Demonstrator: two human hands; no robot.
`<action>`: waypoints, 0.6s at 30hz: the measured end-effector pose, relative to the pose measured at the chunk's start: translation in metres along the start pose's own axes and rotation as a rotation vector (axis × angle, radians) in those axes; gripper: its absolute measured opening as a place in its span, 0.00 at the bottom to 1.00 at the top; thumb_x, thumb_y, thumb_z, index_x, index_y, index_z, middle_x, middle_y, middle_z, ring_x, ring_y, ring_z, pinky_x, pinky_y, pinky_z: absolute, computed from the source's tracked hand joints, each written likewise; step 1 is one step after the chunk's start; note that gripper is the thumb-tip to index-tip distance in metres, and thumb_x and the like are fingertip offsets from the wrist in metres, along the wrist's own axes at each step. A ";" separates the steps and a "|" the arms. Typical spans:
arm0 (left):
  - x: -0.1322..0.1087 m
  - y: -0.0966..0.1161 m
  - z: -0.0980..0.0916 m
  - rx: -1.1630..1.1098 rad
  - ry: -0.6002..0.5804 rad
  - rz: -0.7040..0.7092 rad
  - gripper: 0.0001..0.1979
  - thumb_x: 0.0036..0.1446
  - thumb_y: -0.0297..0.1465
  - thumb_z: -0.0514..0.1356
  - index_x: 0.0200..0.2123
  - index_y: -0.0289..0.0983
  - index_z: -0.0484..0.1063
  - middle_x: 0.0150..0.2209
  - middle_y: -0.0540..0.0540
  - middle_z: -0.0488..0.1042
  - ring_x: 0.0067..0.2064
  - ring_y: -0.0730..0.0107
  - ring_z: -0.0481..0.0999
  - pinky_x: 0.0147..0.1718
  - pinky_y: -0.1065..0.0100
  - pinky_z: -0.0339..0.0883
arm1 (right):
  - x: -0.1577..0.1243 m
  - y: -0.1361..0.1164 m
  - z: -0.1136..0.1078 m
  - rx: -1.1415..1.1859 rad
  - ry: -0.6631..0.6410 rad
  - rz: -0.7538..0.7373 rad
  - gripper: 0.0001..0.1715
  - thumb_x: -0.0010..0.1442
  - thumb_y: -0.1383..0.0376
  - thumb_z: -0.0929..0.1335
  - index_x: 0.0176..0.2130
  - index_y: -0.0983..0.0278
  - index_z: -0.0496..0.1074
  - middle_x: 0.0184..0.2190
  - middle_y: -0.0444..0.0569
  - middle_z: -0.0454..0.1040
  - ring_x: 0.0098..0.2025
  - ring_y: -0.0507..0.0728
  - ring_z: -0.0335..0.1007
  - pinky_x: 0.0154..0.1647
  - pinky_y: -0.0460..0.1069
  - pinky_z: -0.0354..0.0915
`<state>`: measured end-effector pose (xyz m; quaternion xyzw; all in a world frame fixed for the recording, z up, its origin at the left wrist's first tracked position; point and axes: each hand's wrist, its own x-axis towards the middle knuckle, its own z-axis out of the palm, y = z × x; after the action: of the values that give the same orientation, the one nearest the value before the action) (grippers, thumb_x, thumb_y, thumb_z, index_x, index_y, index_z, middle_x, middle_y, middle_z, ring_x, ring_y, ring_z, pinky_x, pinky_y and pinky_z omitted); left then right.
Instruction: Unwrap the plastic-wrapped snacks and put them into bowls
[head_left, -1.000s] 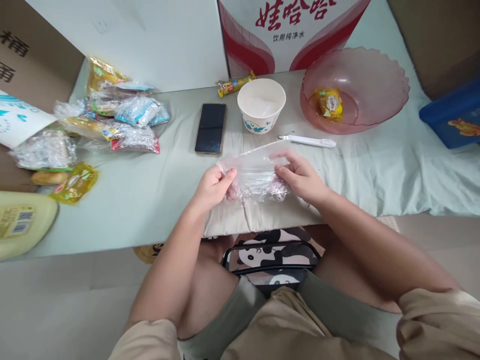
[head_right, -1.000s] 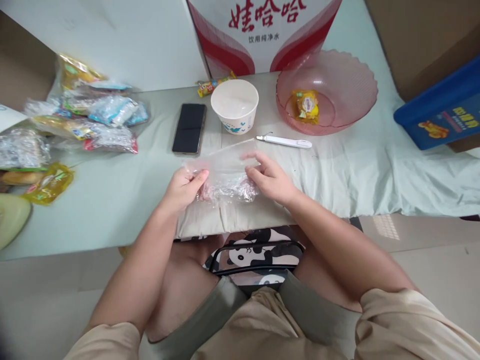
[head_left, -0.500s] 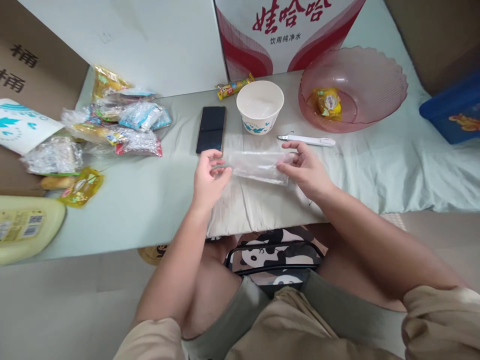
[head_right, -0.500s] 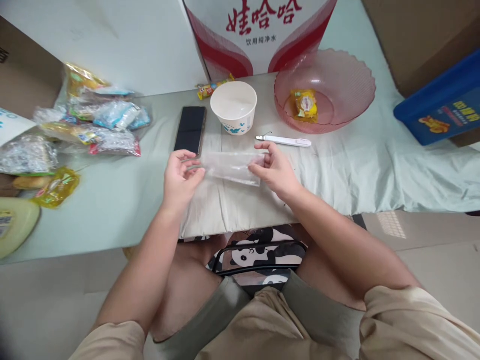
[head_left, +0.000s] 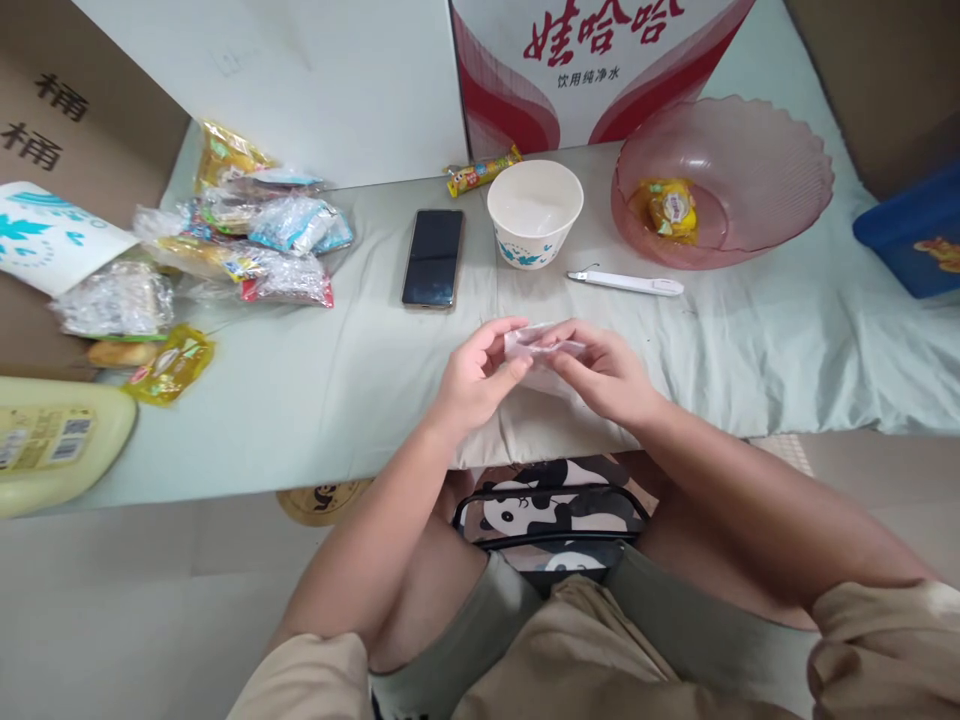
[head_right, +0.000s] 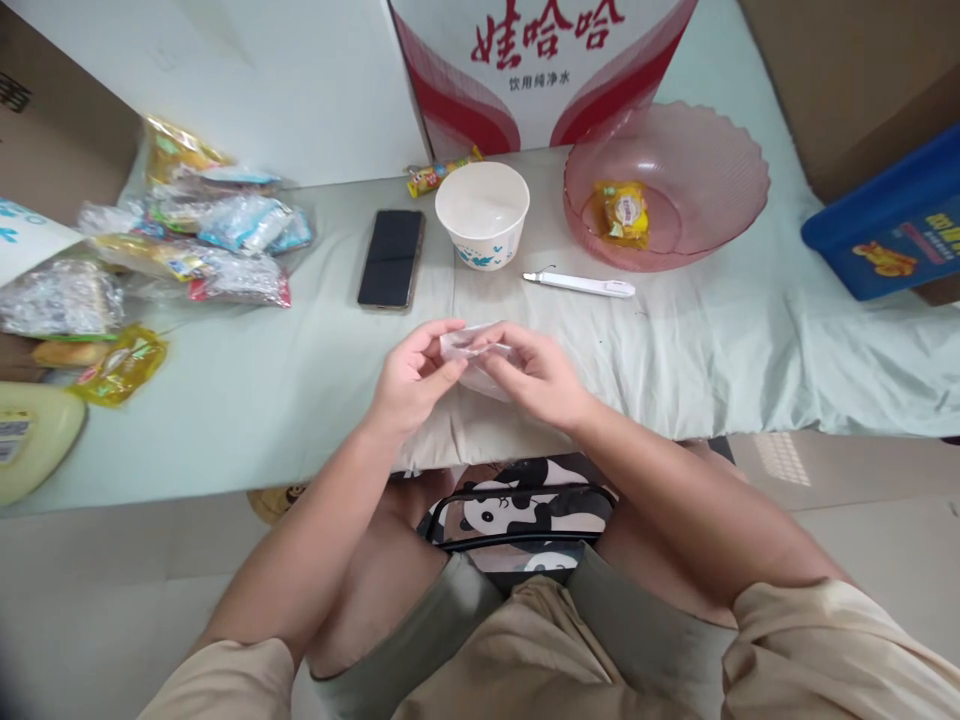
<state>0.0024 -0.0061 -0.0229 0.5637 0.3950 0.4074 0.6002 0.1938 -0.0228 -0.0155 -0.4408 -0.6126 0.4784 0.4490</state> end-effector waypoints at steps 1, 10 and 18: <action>0.000 0.002 0.000 -0.061 0.036 -0.020 0.23 0.56 0.43 0.68 0.52 0.39 0.74 0.43 0.43 0.82 0.44 0.62 0.81 0.45 0.62 0.74 | 0.001 0.001 0.001 -0.045 0.092 -0.006 0.20 0.65 0.46 0.69 0.43 0.59 0.69 0.43 0.50 0.75 0.43 0.56 0.73 0.44 0.53 0.69; 0.005 0.015 -0.007 -0.327 0.171 -0.075 0.17 0.47 0.31 0.67 0.43 0.41 0.72 0.43 0.50 0.77 0.40 0.73 0.78 0.39 0.71 0.70 | 0.002 -0.002 -0.013 -0.048 0.085 -0.013 0.21 0.58 0.47 0.74 0.34 0.58 0.68 0.25 0.42 0.67 0.26 0.53 0.65 0.27 0.50 0.64; 0.007 0.021 -0.020 -0.267 0.212 -0.131 0.06 0.52 0.33 0.62 0.33 0.38 0.69 0.32 0.52 0.71 0.32 0.76 0.72 0.34 0.70 0.64 | 0.125 -0.069 -0.025 -1.089 0.291 -0.106 0.14 0.53 0.72 0.68 0.28 0.59 0.58 0.28 0.43 0.65 0.32 0.52 0.58 0.37 0.50 0.59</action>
<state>-0.0145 0.0083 -0.0034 0.4058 0.4345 0.4733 0.6500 0.1841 0.0923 0.0712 -0.6388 -0.7241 0.0047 0.2600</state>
